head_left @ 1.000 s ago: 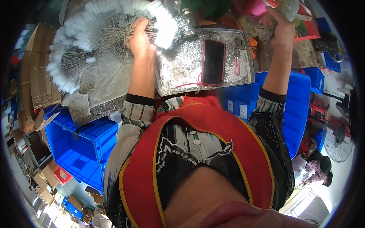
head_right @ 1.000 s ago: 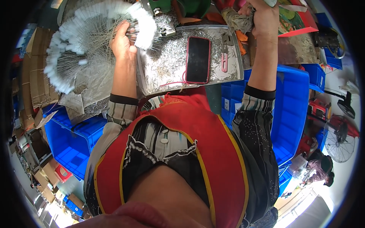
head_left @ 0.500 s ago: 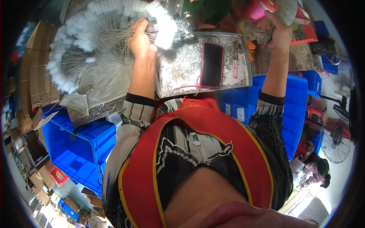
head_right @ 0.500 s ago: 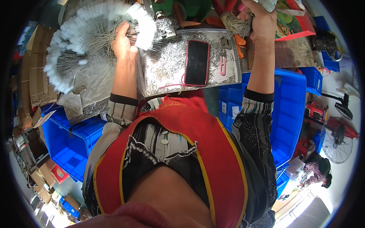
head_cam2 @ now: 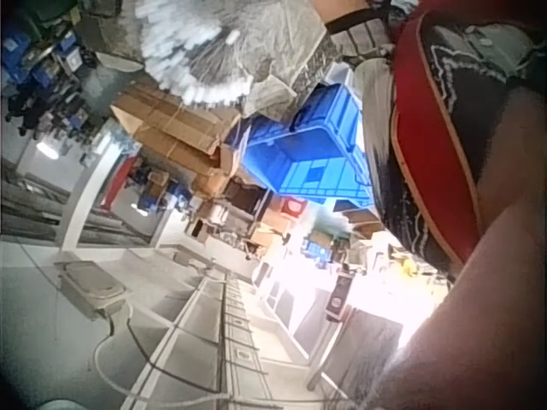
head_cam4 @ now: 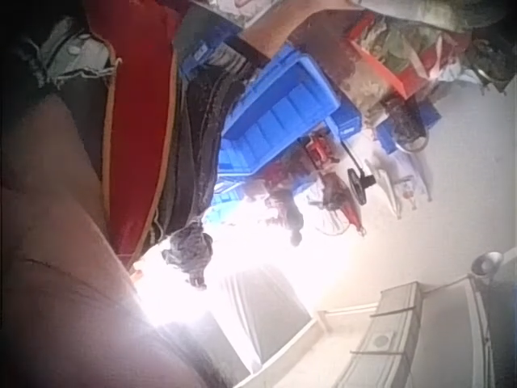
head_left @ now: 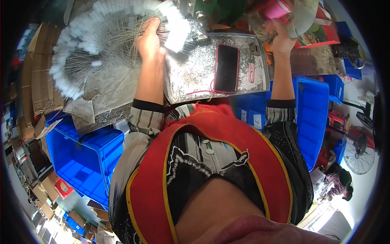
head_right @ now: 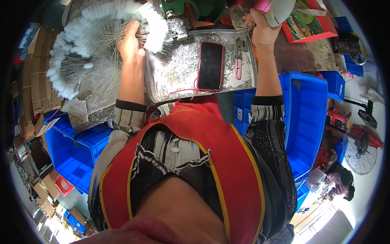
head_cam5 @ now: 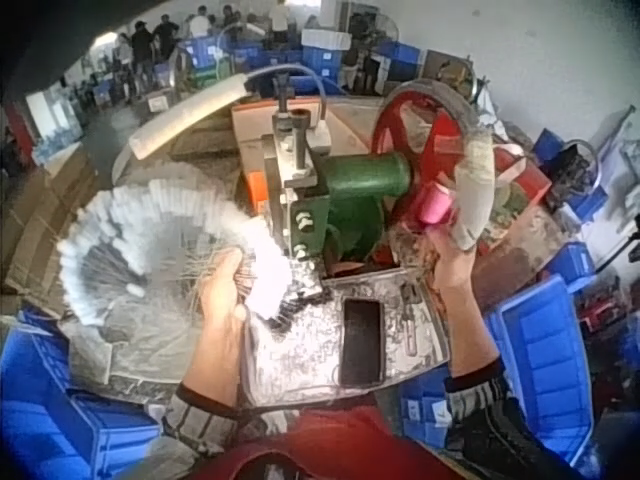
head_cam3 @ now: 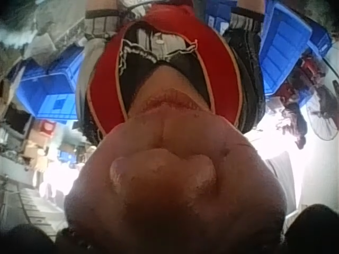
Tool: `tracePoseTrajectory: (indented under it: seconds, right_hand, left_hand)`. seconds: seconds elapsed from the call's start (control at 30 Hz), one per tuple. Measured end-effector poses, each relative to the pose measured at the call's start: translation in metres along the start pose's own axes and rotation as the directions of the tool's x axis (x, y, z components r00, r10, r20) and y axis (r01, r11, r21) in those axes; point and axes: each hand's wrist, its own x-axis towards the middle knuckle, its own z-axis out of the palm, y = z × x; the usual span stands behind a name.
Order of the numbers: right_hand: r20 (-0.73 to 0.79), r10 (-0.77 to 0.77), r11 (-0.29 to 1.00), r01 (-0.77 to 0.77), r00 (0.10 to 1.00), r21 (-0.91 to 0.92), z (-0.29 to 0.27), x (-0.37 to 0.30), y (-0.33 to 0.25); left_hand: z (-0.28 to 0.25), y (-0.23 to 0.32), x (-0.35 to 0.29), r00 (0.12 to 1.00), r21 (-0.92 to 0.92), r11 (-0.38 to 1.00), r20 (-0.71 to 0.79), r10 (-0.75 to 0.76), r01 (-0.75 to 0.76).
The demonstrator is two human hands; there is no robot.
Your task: Sorting and bundling white fibrous brush heads at a factory workbench.
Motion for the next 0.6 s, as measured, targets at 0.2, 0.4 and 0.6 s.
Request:
tracePoseTrajectory:
  seconds: [0.2, 0.4, 0.6]
  right_hand:
    - [-0.113, 0.390, 0.920, -0.392, 0.914, 0.006, -0.006, 0.027, -0.048]
    - [-0.116, 0.373, 0.926, -0.376, 0.921, -0.007, 0.002, 0.026, -0.058]
    - [-0.076, 0.350, 0.936, -0.352, 0.934, -0.010, 0.001, 0.021, -0.053]
  left_hand:
    - [-0.013, 0.011, 0.004, 0.945, 0.096, 0.983, 0.275, -0.176, 0.156]
    - [-0.010, 0.003, 0.002, 0.983, -0.050, 0.996, 0.171, -0.070, 0.079]
    - [-0.015, -0.001, 0.003, 0.980, -0.045, 0.997, 0.192, -0.052, 0.062]
